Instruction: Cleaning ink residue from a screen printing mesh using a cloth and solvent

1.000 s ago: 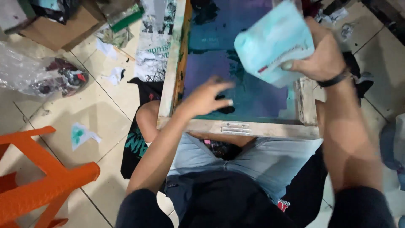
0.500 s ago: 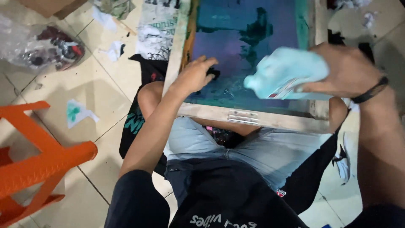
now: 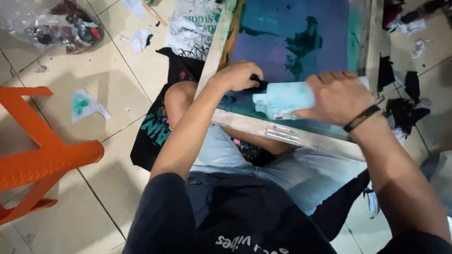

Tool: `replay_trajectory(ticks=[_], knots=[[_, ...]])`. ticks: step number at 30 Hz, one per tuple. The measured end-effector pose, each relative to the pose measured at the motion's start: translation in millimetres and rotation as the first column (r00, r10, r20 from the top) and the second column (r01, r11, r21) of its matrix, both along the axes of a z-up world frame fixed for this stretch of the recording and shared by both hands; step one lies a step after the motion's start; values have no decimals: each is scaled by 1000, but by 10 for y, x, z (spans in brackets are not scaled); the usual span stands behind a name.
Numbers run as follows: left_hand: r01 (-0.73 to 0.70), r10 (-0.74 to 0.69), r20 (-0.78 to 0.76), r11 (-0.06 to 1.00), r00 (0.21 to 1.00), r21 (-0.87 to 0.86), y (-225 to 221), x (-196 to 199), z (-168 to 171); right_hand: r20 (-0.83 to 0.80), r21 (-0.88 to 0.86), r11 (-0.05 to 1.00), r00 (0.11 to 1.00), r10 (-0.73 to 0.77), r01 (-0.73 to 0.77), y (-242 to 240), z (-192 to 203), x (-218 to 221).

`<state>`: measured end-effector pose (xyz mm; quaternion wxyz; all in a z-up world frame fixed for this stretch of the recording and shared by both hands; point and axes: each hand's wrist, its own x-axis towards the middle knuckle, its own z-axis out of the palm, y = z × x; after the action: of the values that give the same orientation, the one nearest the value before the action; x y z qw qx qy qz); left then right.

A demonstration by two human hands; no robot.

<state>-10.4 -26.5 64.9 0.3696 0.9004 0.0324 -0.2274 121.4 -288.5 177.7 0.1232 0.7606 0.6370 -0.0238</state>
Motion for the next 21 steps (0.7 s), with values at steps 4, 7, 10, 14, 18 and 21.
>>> replay_trajectory(ticks=[4, 7, 10, 14, 18, 21], knots=[[-186, 189, 8, 971, 982, -151, 68, -211, 105, 282, 239, 951, 951, 125, -196, 224, -166, -104], [-189, 203, 49, 961, 978, -204, 75, -278, 212, 301, 227, 940, 937, 180, -254, 473, -100, -256], [-159, 167, 18, 964, 986, -215, 33, -308, 343, 309, 187, 943, 927, 211, -276, 653, 6, -414], [-171, 162, -77, 976, 984, -134, -5, -318, 384, 283, 162, 939, 926, 251, -304, 756, 16, -444], [-55, 46, -110, 995, 993, -86, 65, -123, -35, 122, -359, 924, 975, 184, -129, 818, 440, -437], [17, -28, -157, 998, 987, -67, 15, -110, 255, 114, -590, 807, 991, 73, 8, 687, 732, -381]])
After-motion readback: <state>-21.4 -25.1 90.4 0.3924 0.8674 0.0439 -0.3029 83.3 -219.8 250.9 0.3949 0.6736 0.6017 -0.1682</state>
